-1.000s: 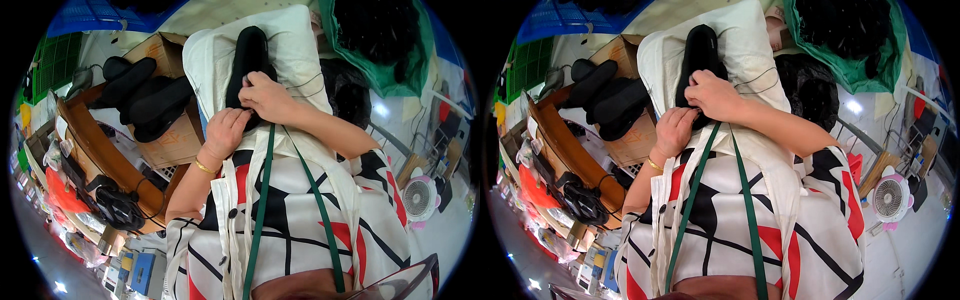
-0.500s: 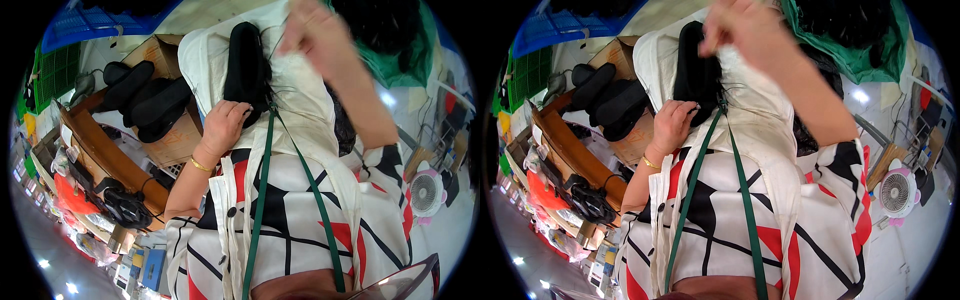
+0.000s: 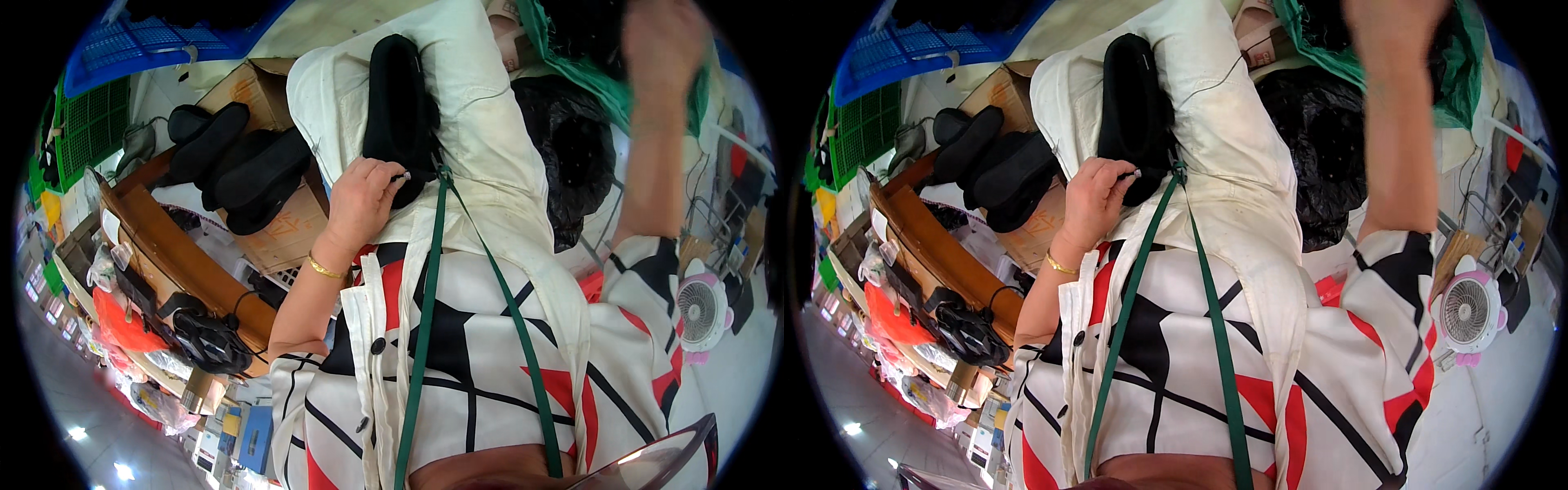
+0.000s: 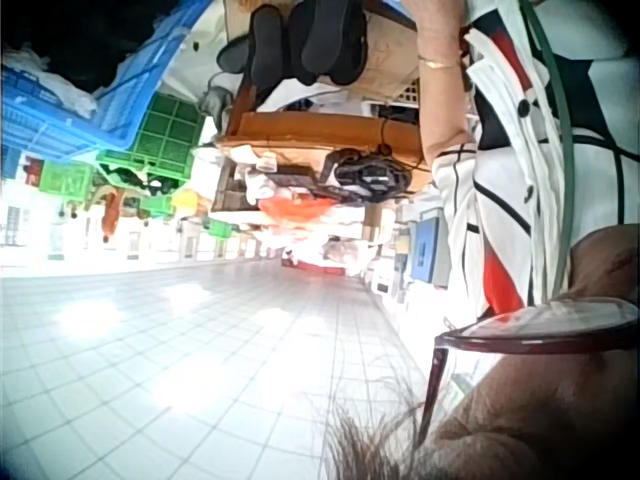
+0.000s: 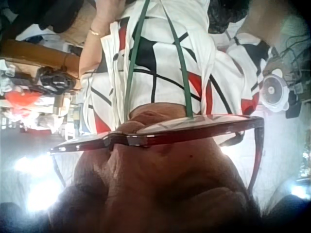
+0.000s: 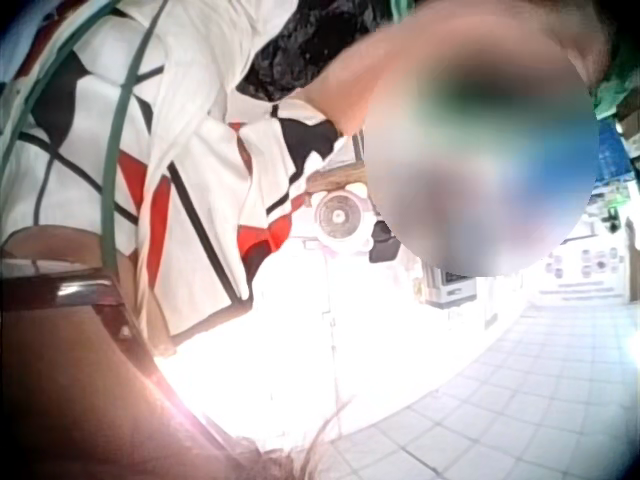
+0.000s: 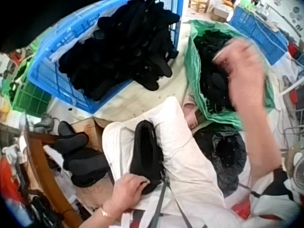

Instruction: The person sits on the floor and sews black shoes by hand using a needle and thread. They pick up shoes from a blue crate, stitch the edges, and place the finished shoes into a green bag. The process is repeated for multiple shoes.

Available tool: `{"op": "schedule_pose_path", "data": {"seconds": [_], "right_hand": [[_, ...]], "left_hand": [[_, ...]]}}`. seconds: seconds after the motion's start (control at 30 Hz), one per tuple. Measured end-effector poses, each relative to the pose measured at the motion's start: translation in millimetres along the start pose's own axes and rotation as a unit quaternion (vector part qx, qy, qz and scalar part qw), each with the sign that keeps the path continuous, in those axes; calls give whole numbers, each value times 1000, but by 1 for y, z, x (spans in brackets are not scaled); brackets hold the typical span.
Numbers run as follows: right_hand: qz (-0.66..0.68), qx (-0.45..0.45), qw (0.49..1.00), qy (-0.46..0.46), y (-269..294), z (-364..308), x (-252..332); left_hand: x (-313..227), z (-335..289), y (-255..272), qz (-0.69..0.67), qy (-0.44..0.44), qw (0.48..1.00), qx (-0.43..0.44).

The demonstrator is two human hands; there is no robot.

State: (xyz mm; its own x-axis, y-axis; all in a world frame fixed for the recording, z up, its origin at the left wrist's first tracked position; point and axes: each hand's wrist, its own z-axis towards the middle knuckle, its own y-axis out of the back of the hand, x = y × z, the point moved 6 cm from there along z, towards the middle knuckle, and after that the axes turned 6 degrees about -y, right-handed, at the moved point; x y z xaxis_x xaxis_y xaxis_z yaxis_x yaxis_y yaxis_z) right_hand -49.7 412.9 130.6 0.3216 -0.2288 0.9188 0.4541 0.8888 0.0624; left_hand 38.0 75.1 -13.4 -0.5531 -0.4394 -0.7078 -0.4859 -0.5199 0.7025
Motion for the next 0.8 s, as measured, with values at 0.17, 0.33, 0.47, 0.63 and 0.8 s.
{"op": "schedule_pose_path", "data": {"seconds": [0.17,0.33,0.47,0.63,0.8], "right_hand": [[-14,307,856,-417,-96,-142,-81],[-102,465,828,-296,-122,-216,-84],[-146,485,824,-255,-124,-224,-76],[-166,481,834,-216,-124,-226,-74],[-186,492,823,-215,-125,-226,-73]], "left_hand": [[1,-4,3,6,45,998,-37],[1,-12,-2,20,15,997,-66],[-1,-17,-6,20,-5,995,-101],[0,-18,-7,13,-15,992,-121],[0,-18,-6,16,-20,992,-124]]}}
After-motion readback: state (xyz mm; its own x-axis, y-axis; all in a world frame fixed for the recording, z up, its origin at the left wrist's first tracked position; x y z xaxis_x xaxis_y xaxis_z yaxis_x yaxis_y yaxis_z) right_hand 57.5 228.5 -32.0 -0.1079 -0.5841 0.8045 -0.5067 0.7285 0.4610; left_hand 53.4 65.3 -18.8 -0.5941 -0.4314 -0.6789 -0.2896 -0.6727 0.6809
